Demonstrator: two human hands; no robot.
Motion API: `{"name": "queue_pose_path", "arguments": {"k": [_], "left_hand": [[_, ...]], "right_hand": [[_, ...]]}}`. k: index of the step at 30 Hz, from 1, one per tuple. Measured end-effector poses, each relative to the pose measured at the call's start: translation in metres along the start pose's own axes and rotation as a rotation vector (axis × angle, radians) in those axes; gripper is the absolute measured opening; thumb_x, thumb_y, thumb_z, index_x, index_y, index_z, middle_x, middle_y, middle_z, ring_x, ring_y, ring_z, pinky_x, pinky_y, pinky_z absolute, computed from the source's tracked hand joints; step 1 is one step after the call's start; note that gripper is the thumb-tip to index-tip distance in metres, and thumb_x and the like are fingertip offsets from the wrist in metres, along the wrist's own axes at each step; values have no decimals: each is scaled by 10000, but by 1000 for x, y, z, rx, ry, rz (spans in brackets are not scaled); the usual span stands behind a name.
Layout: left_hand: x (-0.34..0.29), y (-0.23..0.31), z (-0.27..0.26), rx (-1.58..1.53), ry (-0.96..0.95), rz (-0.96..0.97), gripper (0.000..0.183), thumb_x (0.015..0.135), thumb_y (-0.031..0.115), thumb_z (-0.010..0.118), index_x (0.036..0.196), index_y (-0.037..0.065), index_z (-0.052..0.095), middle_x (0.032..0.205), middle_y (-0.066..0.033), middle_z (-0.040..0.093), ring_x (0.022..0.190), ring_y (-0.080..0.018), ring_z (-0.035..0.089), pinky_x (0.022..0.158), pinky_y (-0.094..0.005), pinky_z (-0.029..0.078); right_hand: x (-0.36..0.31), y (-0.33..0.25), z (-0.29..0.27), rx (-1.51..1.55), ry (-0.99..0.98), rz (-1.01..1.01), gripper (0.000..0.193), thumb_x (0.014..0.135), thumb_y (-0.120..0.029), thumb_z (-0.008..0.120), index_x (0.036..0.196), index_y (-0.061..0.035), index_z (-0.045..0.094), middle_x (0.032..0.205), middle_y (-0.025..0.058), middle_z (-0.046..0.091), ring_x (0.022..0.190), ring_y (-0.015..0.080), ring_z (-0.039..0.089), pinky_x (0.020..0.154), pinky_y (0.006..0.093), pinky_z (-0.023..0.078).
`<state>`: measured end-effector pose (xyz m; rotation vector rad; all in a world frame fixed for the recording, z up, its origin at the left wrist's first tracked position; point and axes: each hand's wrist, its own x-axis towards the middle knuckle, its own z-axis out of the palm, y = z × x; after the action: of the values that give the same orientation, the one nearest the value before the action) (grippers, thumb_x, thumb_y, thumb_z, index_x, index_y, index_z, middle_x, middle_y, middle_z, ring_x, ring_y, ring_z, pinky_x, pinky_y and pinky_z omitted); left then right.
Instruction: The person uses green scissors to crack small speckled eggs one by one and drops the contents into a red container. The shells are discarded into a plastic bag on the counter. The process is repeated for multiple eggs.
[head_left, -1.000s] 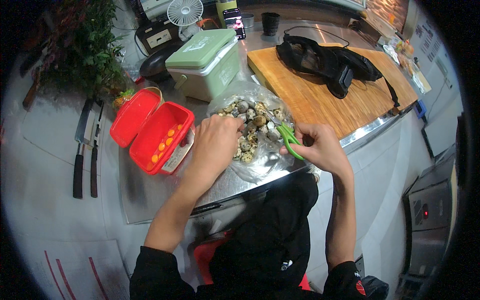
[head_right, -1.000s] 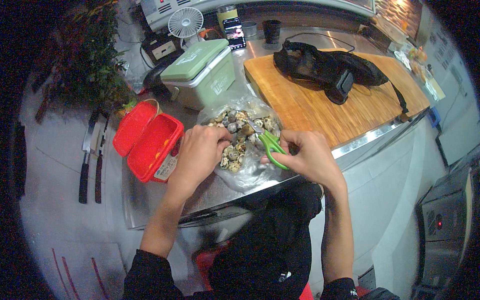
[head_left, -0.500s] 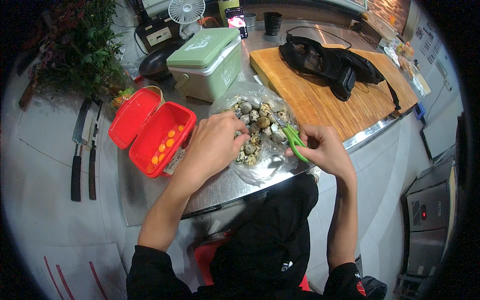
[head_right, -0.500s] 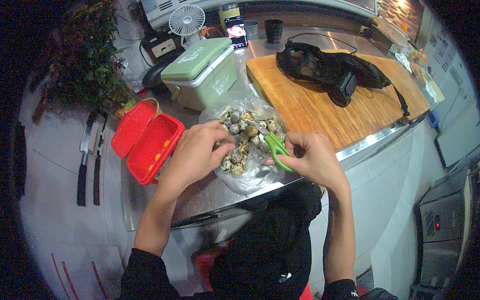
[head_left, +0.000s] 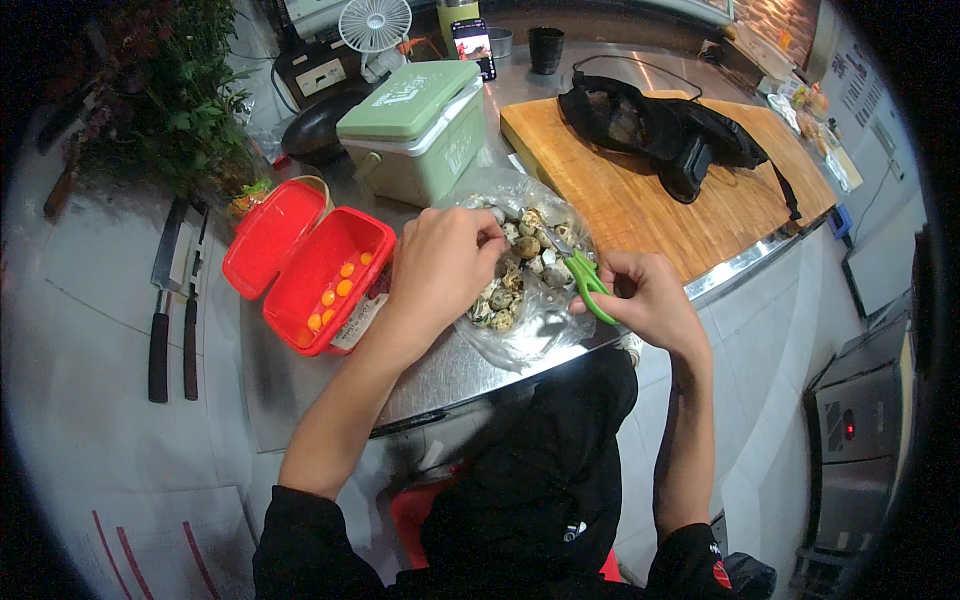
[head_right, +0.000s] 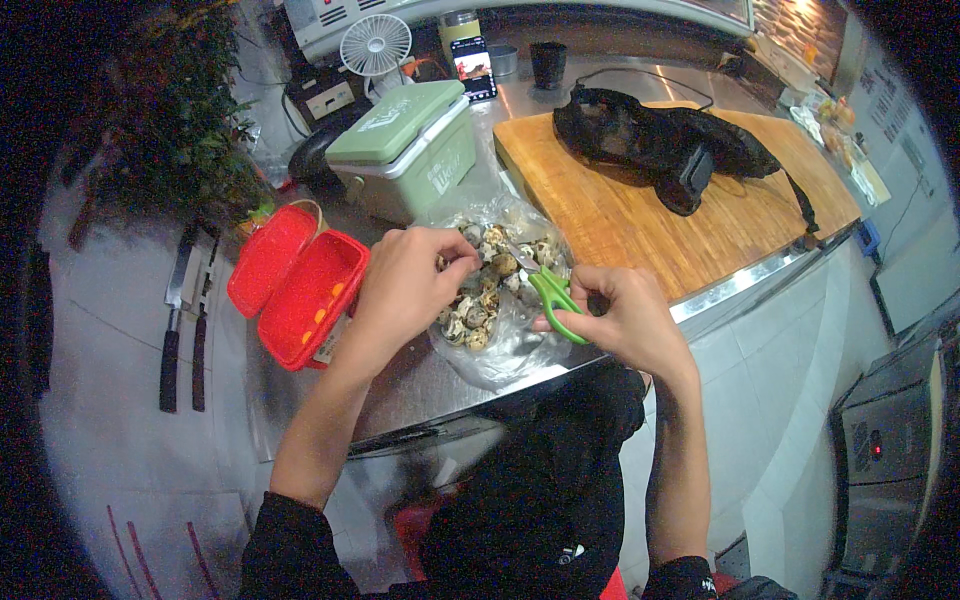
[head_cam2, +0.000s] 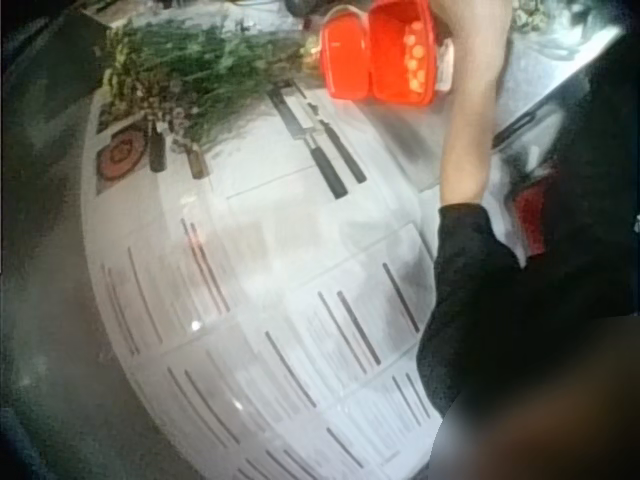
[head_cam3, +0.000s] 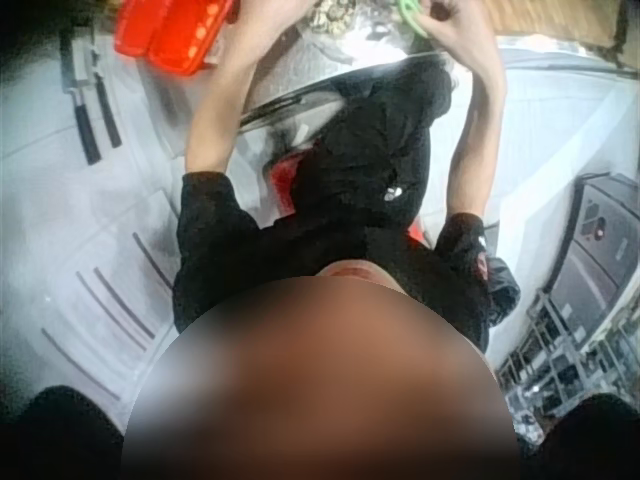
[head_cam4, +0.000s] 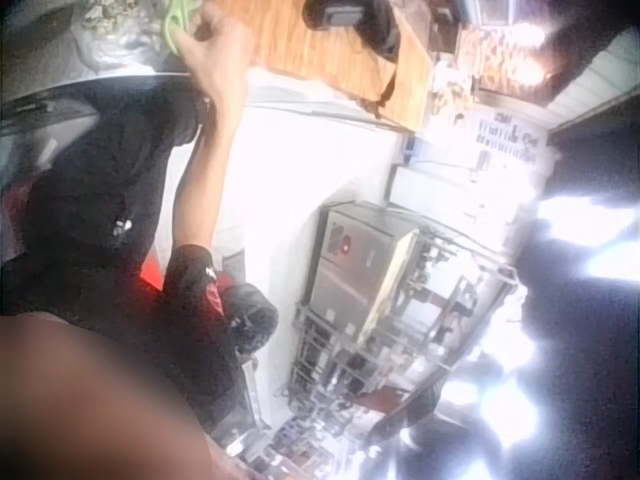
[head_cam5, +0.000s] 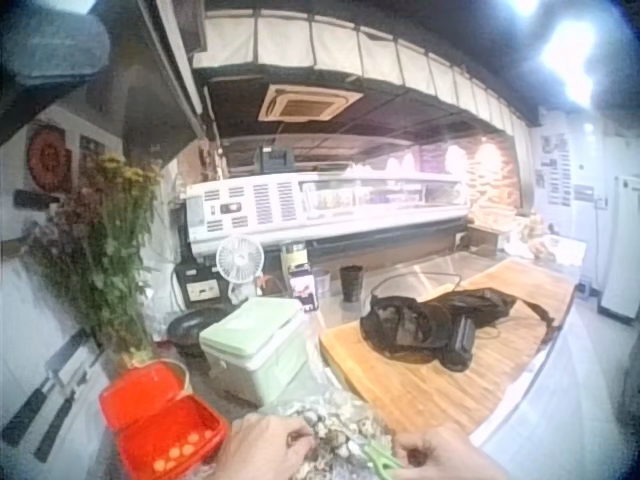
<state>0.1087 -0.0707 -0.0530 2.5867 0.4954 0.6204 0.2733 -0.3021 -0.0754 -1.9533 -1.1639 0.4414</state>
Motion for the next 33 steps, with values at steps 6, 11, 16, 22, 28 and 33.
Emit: {"name": "queue_pose_path", "arguments": {"k": [6, 11, 16, 22, 28, 33], "left_hand": [[9, 13, 19, 112, -109, -121, 237, 857, 231, 892, 943, 41, 779, 886, -179, 808, 892, -404, 800, 836, -524, 619], [6, 21, 24, 150, -152, -169, 331, 829, 222, 910, 1059, 49, 746, 991, -183, 818, 978, -410, 794, 892, -529, 604], [-1, 17, 16, 159, -42, -103, 362, 819, 196, 899, 1107, 32, 754, 1008, -180, 815, 978, -384, 799, 890, -502, 611], [-6, -1, -2, -248, -151, -47, 404, 872, 109, 869, 1237, -8, 743, 1096, -140, 787, 992, -242, 802, 862, -384, 633], [-18, -10, 7, -633, -40, 88, 256, 932, 4, 798, 1173, -34, 720, 1120, -157, 774, 946, -212, 789, 796, -361, 640], [-25, -16, 16, -625, -24, 39, 337, 961, -26, 786, 1287, -9, 703, 1190, -86, 772, 1067, -140, 747, 892, -319, 646]], "right_hand": [[-1, -7, -1, -35, 44, -59, 512, 863, -265, 969, 691, -72, 528, 610, -54, 472, 592, 45, 447, 535, 299, 328], [-2, -8, -1, -45, 61, -69, 549, 851, -321, 976, 676, -67, 522, 580, -43, 445, 557, 62, 433, 525, 314, 301], [-1, -6, -1, -40, 58, -74, 561, 852, -330, 976, 669, -66, 517, 574, -40, 443, 549, 68, 434, 525, 313, 301], [-2, -9, 0, -48, 61, -62, 555, 852, -318, 976, 680, -57, 518, 578, -38, 436, 553, 67, 425, 523, 315, 305], [-4, -22, -5, -127, -6, -12, 522, 847, -354, 958, 704, -43, 563, 585, 16, 486, 561, 128, 489, 547, 354, 358], [-7, -37, -8, -321, -64, -106, 551, 813, -520, 926, 791, -26, 684, 658, 165, 641, 630, 346, 687, 638, 477, 506]]}}
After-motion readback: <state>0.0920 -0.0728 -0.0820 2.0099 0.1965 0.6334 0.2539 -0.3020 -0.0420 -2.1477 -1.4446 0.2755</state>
